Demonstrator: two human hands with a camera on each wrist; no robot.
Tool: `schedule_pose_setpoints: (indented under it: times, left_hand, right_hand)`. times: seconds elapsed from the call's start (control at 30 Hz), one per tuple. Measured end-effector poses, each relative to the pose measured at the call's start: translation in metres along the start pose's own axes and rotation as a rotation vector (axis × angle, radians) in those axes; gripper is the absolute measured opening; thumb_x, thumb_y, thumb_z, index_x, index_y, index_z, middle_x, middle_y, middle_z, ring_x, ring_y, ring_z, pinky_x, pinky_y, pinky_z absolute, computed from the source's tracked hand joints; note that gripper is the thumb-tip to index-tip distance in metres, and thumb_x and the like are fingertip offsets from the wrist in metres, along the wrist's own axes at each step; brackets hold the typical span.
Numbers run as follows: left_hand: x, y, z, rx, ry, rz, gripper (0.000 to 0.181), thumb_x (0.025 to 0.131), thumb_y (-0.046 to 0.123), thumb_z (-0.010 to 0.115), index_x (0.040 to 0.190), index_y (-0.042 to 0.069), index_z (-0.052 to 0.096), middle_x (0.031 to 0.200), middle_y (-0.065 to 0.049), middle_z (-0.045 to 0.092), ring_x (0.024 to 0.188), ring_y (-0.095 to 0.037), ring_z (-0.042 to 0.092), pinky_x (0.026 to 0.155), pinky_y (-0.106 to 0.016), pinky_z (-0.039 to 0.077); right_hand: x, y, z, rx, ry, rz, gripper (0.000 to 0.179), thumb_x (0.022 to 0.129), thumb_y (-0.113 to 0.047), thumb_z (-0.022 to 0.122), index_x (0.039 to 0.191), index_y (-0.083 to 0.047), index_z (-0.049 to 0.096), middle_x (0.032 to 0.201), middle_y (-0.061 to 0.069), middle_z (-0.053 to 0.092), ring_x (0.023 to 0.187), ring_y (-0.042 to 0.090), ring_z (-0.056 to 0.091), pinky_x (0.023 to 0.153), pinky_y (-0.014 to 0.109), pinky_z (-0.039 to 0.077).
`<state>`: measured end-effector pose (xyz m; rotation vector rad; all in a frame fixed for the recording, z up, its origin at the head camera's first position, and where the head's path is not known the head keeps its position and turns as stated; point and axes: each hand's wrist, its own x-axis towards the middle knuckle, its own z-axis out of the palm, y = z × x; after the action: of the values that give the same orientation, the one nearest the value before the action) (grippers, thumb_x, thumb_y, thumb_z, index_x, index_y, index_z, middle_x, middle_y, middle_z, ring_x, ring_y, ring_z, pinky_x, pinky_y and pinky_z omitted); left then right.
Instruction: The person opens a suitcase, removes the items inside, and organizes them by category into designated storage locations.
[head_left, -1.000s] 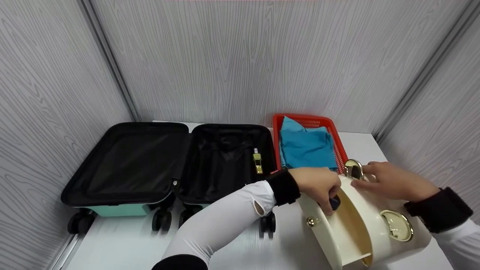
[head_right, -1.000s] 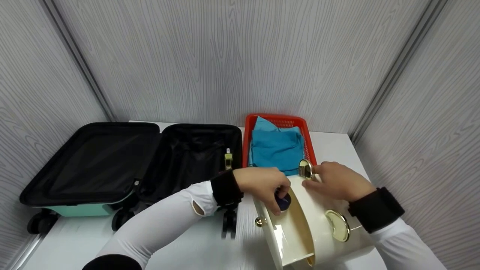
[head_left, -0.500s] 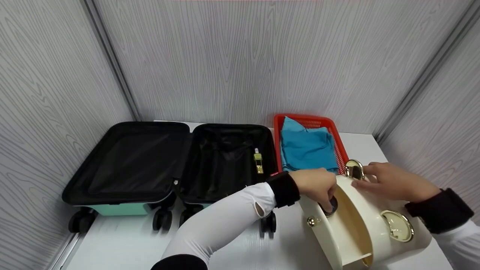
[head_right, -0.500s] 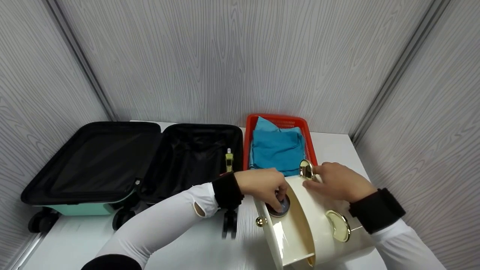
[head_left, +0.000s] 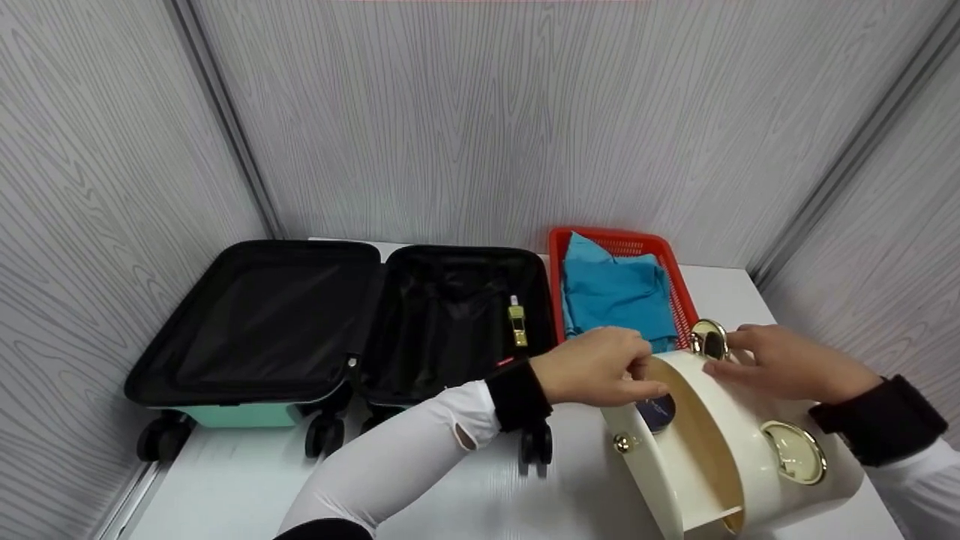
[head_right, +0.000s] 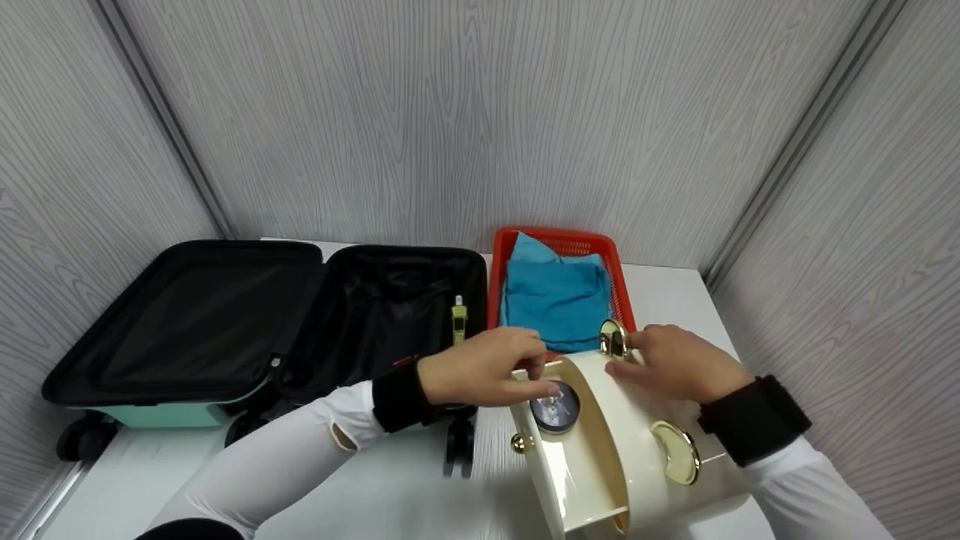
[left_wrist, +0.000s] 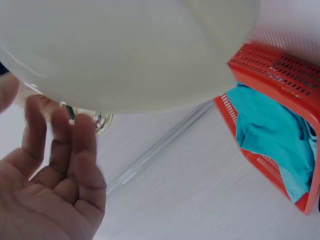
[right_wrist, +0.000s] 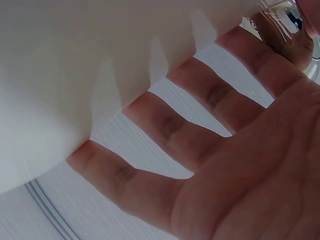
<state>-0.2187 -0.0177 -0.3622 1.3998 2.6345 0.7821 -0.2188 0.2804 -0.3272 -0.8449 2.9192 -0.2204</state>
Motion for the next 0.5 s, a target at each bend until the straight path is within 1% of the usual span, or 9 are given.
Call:
schedule_pose_setpoints:
  times: [0.07, 0.13, 0.23, 0.3, 0.37, 0.43, 0.5]
  left_hand:
    - [-0.012, -0.006, -0.002, -0.043, 0.044, 0.013, 0.031, 0.106, 0.041, 0.072, 0.092, 0.013, 0.067, 0.086, 0.002, 0.065, 0.079, -0.005, 0.052, 0.067, -0.015, 0.039]
    - [-0.025, -0.013, -0.002, -0.072, 0.056, 0.023, 0.029, 0.105, 0.039, 0.073, 0.093, 0.013, 0.068, 0.086, 0.003, 0.067, 0.078, -0.003, 0.053, 0.067, -0.014, 0.04]
    - [-0.044, -0.023, 0.004, -0.074, 0.021, 0.021, 0.028, 0.104, 0.042, 0.074, 0.096, 0.015, 0.072, 0.088, 0.007, 0.07, 0.077, -0.001, 0.057, 0.068, -0.014, 0.044]
    - [-0.054, -0.029, 0.014, -0.049, -0.015, 0.01, 0.029, 0.103, 0.045, 0.074, 0.099, 0.016, 0.074, 0.092, 0.009, 0.073, 0.079, 0.001, 0.06, 0.071, -0.014, 0.047]
    - [-0.063, -0.032, 0.028, -0.029, -0.047, 0.0, 0.031, 0.103, 0.048, 0.073, 0.104, 0.017, 0.075, 0.097, 0.009, 0.074, 0.083, 0.0, 0.064, 0.073, -0.014, 0.048]
    - [-0.067, -0.033, 0.043, -0.02, -0.057, 0.004, 0.032, 0.103, 0.049, 0.073, 0.109, 0.018, 0.076, 0.102, 0.009, 0.076, 0.088, -0.001, 0.068, 0.075, -0.014, 0.05]
    - [-0.068, -0.032, 0.057, -0.017, -0.052, 0.022, 0.032, 0.104, 0.048, 0.071, 0.111, 0.018, 0.076, 0.103, 0.008, 0.077, 0.092, -0.002, 0.07, 0.076, -0.013, 0.049]
  right_hand:
    - [0.0, 0.0, -0.001, 0.006, -0.005, 0.004, 0.022, 0.102, -0.03, 0.075, 0.087, -0.016, 0.068, 0.084, -0.008, 0.062, 0.075, 0.007, 0.053, 0.068, 0.032, 0.047]
    - [0.0, -0.001, -0.001, 0.012, -0.008, 0.003, 0.022, 0.102, -0.03, 0.075, 0.086, -0.017, 0.067, 0.084, -0.008, 0.062, 0.075, 0.006, 0.052, 0.069, 0.031, 0.047]
    - [-0.001, -0.001, -0.002, 0.02, -0.017, 0.006, 0.024, 0.103, -0.031, 0.074, 0.085, -0.017, 0.066, 0.083, -0.008, 0.062, 0.075, 0.006, 0.052, 0.069, 0.03, 0.047]
    - [-0.002, -0.001, -0.004, 0.028, -0.023, 0.012, 0.024, 0.103, -0.031, 0.074, 0.084, -0.018, 0.066, 0.082, -0.009, 0.061, 0.074, 0.005, 0.051, 0.069, 0.03, 0.046]
    - [-0.003, -0.002, -0.003, 0.039, -0.031, 0.017, 0.025, 0.104, -0.031, 0.073, 0.083, -0.018, 0.066, 0.08, -0.009, 0.06, 0.074, 0.005, 0.051, 0.068, 0.029, 0.046]
    - [-0.003, -0.002, -0.003, 0.044, -0.033, 0.024, 0.025, 0.104, -0.032, 0.073, 0.083, -0.019, 0.066, 0.08, -0.01, 0.06, 0.074, 0.005, 0.051, 0.068, 0.028, 0.046]
    - [-0.001, -0.002, -0.002, 0.043, -0.033, 0.023, 0.025, 0.104, -0.032, 0.072, 0.084, -0.019, 0.066, 0.081, -0.009, 0.061, 0.075, 0.005, 0.052, 0.069, 0.029, 0.046]
